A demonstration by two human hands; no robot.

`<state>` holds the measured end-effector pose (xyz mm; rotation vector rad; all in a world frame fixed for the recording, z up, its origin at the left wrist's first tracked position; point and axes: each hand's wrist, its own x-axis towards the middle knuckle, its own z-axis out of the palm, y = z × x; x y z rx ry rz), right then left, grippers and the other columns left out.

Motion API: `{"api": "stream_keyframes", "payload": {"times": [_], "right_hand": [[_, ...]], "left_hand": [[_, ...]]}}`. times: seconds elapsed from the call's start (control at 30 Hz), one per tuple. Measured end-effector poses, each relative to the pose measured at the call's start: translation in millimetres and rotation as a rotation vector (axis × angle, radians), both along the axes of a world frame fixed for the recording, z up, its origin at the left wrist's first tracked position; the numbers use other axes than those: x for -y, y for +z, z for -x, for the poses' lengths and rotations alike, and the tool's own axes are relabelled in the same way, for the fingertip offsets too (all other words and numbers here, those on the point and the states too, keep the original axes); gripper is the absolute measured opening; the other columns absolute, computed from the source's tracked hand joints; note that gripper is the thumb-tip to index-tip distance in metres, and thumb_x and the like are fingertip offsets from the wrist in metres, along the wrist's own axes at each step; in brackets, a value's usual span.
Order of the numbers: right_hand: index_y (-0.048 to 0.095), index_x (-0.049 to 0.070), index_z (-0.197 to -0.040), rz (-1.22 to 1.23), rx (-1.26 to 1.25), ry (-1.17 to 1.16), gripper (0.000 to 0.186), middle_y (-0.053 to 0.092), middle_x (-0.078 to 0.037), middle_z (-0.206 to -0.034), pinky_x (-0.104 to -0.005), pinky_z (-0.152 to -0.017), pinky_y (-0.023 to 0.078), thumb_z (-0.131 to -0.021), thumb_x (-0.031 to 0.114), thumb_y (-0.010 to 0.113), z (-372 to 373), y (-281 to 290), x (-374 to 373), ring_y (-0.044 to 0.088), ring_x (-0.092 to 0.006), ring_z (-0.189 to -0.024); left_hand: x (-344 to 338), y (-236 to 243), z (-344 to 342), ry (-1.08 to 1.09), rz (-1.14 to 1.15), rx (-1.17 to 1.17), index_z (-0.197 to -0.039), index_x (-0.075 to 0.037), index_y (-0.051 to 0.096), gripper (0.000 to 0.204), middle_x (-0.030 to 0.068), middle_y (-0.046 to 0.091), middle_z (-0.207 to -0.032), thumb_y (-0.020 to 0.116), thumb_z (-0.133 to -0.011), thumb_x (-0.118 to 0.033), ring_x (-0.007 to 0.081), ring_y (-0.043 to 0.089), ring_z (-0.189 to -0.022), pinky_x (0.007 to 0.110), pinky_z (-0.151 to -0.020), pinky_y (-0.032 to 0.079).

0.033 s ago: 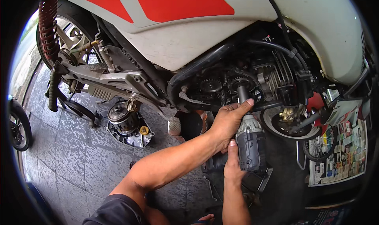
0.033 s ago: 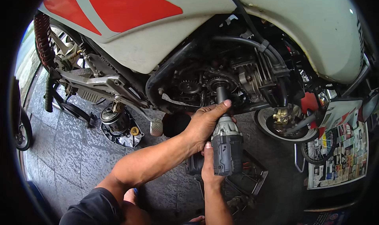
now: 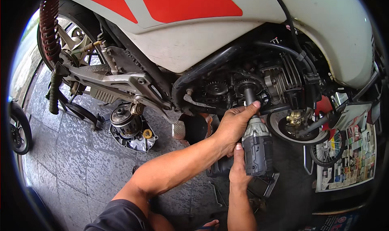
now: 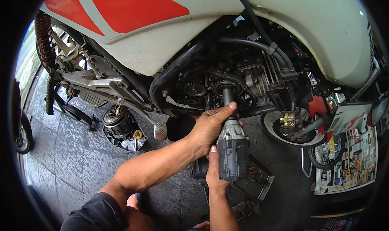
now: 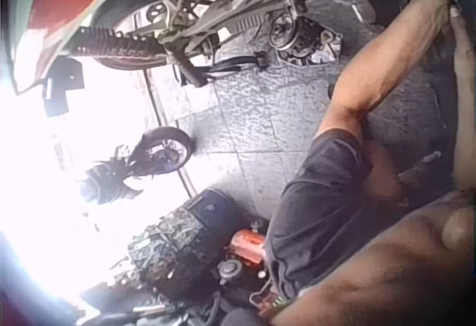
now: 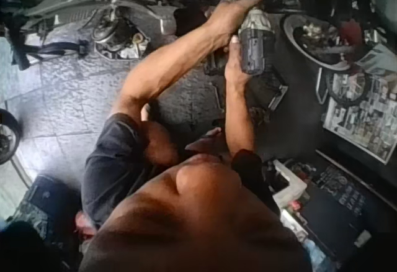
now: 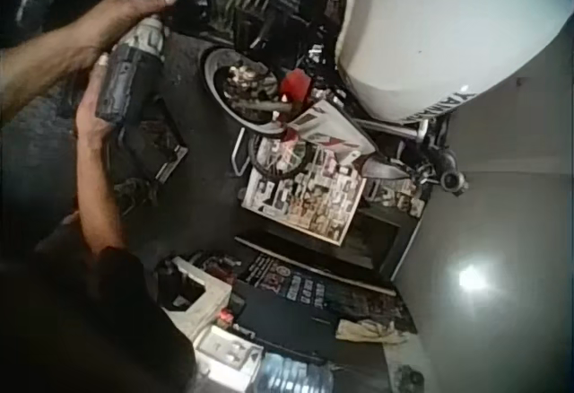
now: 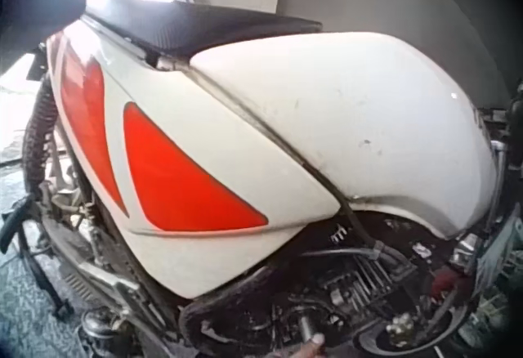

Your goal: The person disassembles motorcycle engine components by unfastening parts with wrenches and a power tool, then removing gears, washers, and pins by hand and with pliers.

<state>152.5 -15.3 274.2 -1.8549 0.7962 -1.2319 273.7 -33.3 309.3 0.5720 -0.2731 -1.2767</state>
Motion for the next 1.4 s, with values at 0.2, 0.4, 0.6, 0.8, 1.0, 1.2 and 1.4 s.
{"api": "stream_keyframes", "payload": {"times": [0.2,0.4,0.6,0.8,1.0,1.2,1.4], "right_hand": [[0.047,-0.005,-0.132,-0.038,0.018,0.068,0.047,0.057,-0.014,-0.126,-0.0371,-0.098,0.045,-0.091,0.006,0.066,-3,-7,6,0.055,-0.0248,-0.114],[0.051,-0.004,-0.129,0.082,-0.149,0.008,0.041,0.058,-0.017,-0.126,-0.0313,-0.083,0.052,-0.091,0.005,0.065,-6,-10,5,0.060,-0.0184,-0.097],[0.050,-0.002,-0.130,-0.112,0.114,0.162,0.043,0.059,-0.018,-0.127,-0.0245,-0.070,0.053,-0.091,0.006,0.066,-10,-16,4,0.059,-0.0116,-0.075],[0.064,-0.006,-0.105,0.010,-0.192,0.022,0.021,0.067,-0.014,-0.096,-0.0379,-0.074,0.052,-0.093,0.012,0.065,-3,-27,7,0.065,-0.0254,-0.085],[0.068,-0.008,-0.097,0.165,-0.323,-0.063,0.018,0.067,-0.018,-0.091,-0.0400,-0.068,0.053,-0.091,0.009,0.067,-3,-32,4,0.066,-0.0305,-0.077],[0.068,-0.009,-0.098,0.103,-0.283,-0.053,0.018,0.067,-0.019,-0.093,-0.0416,-0.070,0.053,-0.091,0.008,0.065,-7,-31,4,0.066,-0.0322,-0.079],[0.066,-0.009,-0.102,0.020,-0.190,-0.033,0.020,0.066,-0.019,-0.096,-0.0415,-0.071,0.052,-0.091,0.008,0.066,-7,-29,5,0.065,-0.0325,-0.083]], "left_hand": [[0,-6,-6,-0.017,0.062,-0.050,-0.099,0.000,0.061,0.050,0.0142,0.070,-0.095,0.040,-0.104,-0.045,0.0189,0.069,-0.075,0.030,-0.071,0.059],[-61,-70,22,0.380,-0.258,0.854,-0.117,0.004,0.061,0.049,0.0195,0.060,-0.121,0.033,-0.107,-0.033,0.0229,0.057,-0.113,0.035,-0.100,0.043],[-67,-133,24,-0.046,-0.309,0.514,-0.133,-0.002,0.045,0.067,0.0155,0.056,-0.127,0.065,-0.090,-0.049,0.0221,0.050,-0.123,0.035,-0.105,0.039],[-59,-137,27,0.029,-0.288,0.566,-0.121,-0.003,0.052,0.052,0.0138,0.061,-0.113,0.069,-0.088,-0.040,0.0194,0.055,-0.109,0.034,-0.097,0.043],[-63,-135,26,0.048,-0.345,0.629,-0.119,-0.002,0.053,0.051,0.0142,0.063,-0.109,0.070,-0.087,-0.038,0.0200,0.057,-0.105,0.034,-0.095,0.044],[-68,-127,22,0.062,-0.354,0.614,-0.118,-0.002,0.054,0.052,0.0149,0.063,-0.107,0.071,-0.086,-0.039,0.0203,0.058,-0.103,0.034,-0.093,0.046],[-66,-125,20,-0.008,-0.426,0.655,-0.118,-0.003,0.054,0.052,0.0151,0.063,-0.108,0.071,-0.086,-0.040,0.0202,0.058,-0.105,0.034,-0.095,0.045]]}}
